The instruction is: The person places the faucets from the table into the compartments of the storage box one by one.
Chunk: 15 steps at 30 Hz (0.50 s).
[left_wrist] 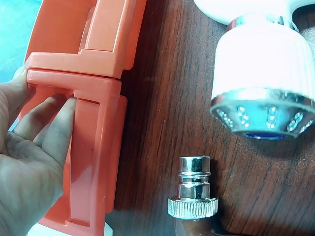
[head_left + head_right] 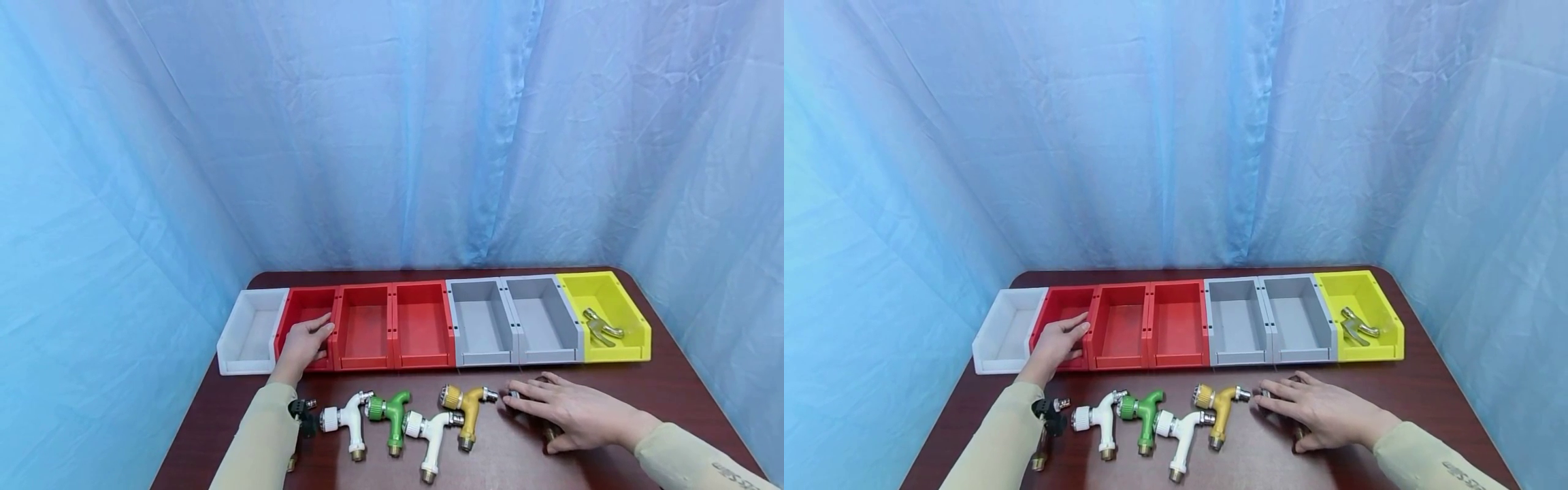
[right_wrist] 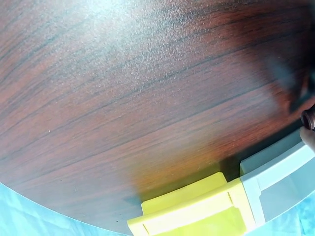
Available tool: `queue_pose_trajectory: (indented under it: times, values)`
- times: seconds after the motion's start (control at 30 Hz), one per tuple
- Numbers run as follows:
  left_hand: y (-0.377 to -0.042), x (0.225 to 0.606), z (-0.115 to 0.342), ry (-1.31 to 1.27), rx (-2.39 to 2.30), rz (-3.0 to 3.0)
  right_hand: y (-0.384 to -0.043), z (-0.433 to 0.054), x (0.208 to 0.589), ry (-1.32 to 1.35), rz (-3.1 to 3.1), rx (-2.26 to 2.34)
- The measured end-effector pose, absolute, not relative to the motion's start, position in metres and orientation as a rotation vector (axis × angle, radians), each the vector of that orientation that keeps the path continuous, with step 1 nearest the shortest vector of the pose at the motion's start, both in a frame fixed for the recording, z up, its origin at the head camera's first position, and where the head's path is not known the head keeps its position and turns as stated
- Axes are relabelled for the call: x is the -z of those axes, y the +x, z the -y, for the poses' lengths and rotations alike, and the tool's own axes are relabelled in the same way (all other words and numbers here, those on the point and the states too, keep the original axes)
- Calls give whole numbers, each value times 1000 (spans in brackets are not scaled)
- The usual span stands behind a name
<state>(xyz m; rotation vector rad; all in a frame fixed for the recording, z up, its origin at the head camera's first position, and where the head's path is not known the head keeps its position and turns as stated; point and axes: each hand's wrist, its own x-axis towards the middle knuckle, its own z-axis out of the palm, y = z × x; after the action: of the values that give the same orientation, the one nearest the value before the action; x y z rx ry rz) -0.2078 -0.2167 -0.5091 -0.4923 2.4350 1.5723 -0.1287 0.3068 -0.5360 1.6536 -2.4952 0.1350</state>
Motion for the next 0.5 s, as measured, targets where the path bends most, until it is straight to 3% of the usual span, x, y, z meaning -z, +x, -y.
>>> queue_pose_trajectory:
  times: [0.5]
  values:
    - [-209, 510, 217, -492, -1576, -2424, -134, -308, 528, 1644, 2517, -142]
